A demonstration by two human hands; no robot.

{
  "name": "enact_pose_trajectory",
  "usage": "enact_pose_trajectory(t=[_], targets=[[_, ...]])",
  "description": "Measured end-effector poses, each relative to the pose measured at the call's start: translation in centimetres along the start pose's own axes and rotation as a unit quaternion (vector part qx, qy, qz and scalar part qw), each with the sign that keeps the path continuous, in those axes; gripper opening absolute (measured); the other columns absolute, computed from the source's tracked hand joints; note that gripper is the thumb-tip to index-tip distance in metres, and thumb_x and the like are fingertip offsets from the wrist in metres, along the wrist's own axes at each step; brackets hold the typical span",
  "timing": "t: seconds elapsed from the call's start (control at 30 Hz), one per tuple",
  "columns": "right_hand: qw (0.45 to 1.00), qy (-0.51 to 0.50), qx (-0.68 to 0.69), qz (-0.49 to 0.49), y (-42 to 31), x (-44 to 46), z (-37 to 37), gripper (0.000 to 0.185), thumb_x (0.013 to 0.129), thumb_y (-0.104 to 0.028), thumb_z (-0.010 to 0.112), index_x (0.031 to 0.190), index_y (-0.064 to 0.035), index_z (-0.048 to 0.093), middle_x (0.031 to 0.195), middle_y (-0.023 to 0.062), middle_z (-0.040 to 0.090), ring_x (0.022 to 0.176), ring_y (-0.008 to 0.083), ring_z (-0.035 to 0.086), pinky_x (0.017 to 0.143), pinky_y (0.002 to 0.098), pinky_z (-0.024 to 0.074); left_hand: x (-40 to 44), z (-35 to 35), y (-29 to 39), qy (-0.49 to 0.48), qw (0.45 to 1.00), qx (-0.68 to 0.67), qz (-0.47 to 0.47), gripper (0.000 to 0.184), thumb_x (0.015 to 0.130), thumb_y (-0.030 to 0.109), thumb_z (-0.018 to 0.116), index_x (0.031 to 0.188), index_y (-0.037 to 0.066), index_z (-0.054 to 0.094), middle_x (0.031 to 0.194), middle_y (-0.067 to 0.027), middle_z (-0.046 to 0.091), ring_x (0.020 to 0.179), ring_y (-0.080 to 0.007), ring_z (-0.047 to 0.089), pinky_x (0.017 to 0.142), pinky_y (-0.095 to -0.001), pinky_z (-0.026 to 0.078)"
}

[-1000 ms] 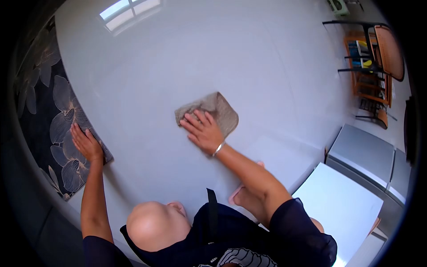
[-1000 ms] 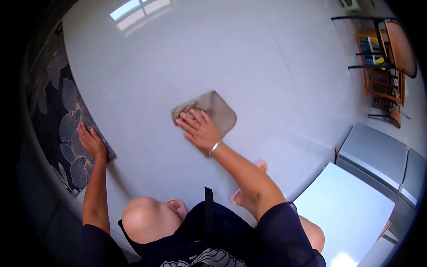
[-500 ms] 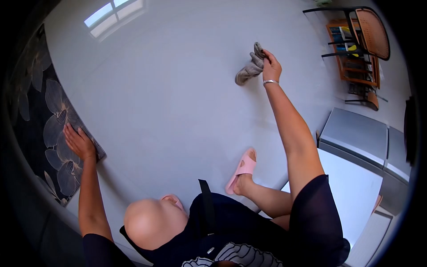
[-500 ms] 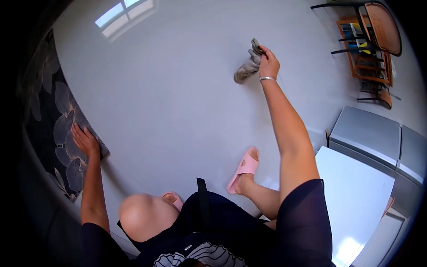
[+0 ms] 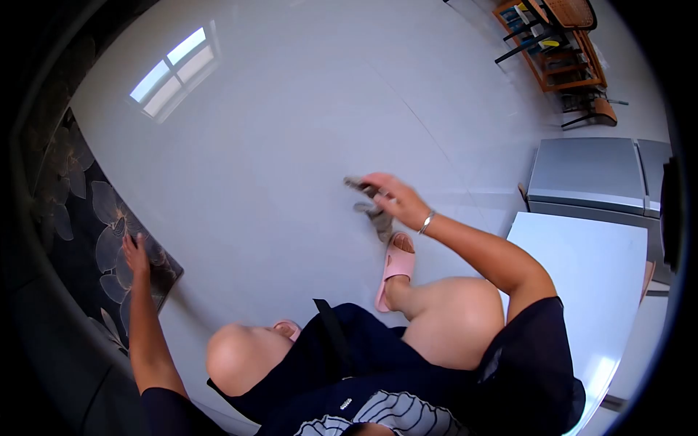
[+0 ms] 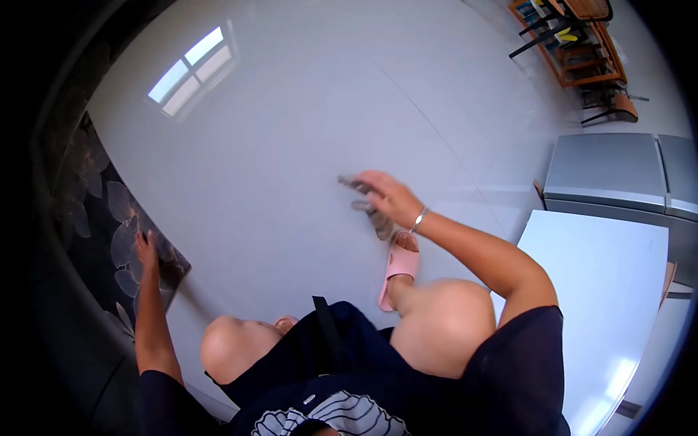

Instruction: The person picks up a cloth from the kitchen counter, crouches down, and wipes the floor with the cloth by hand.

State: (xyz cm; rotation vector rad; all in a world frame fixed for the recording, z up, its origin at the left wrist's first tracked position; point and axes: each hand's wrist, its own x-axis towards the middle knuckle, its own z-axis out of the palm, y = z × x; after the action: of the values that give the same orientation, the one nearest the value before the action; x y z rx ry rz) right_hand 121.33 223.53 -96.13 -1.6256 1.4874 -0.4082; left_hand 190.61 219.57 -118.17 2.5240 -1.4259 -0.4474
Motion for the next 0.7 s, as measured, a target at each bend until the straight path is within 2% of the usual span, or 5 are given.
enact_pose_trajectory(t=[0.1,0.2,0.37,0.43,0.7], targets=[[0.957,-0.190,-0.174,-0.134,3.9,-0.6,4.1,0.062,0.093,-0.019,0.059,0.150,-0.0189,0.034,0.156,0.0096,0.033,0.141,0.0293,0.035,0.115,0.0389,0.0311,1.2,-2.4,-0.5,-0.019,0.976,-0.192,-0.099,0.069,0.101,0.055,0.037,0.144,0.001,0.044,0.139,-0.0195,0.053,0.133,-0.0313,0.046,0.111,-0.0398,0.032],[0.864,-0.234,-0.368,-0.251,8.0,-0.4,8.0,0.063,0.094,-0.025,0.058,0.152,-0.0194,0.033,0.158,0.0061,0.029,0.145,0.0256,0.029,0.118,0.0412,0.0245,-6.5,-9.5,9.1,-0.101,0.968,-0.205,0.105,0.053,0.103,0.041,0.039,0.126,-0.002,0.060,0.085,-0.0125,0.073,0.111,-0.0254,0.061,0.107,-0.0396,0.037],[0.884,-0.124,-0.339,-0.298,11.2,0.5,12.4,0.064,0.097,-0.037,0.051,0.153,-0.0143,0.030,0.161,0.0050,0.024,0.148,0.0234,0.023,0.120,0.0478,0.0167,-15.4,-8.7,15.4,-0.294,0.937,-0.163,0.098,0.040,0.096,0.019,0.041,0.119,0.002,0.068,0.128,-0.0197,0.062,0.125,-0.0294,0.053,0.110,-0.0425,0.034],[0.898,-0.113,-0.303,-0.299,11.5,1.5,12.6,0.064,0.097,-0.037,0.050,0.153,-0.0142,0.031,0.160,0.0058,0.028,0.146,0.0245,0.026,0.119,0.0493,0.0183,-18.8,-10.6,21.8,-0.328,0.896,0.101,0.281,0.038,0.095,0.021,0.043,0.115,0.009,0.073,0.147,-0.0216,0.044,0.133,-0.0348,0.044,0.113,-0.0446,0.030],[0.914,0.151,-0.373,-0.059,17.2,19.3,-2.5,0.055,0.103,-0.030,0.031,0.156,-0.0143,0.024,0.163,0.0061,0.021,0.149,0.0238,0.021,0.120,0.0463,0.0152,-23.0,-3.2,31.5,-0.337,0.870,0.135,0.332,0.047,0.093,0.029,0.059,0.134,0.005,0.057,0.151,-0.0229,0.035,0.138,-0.0384,0.035,0.113,-0.0473,0.032]])
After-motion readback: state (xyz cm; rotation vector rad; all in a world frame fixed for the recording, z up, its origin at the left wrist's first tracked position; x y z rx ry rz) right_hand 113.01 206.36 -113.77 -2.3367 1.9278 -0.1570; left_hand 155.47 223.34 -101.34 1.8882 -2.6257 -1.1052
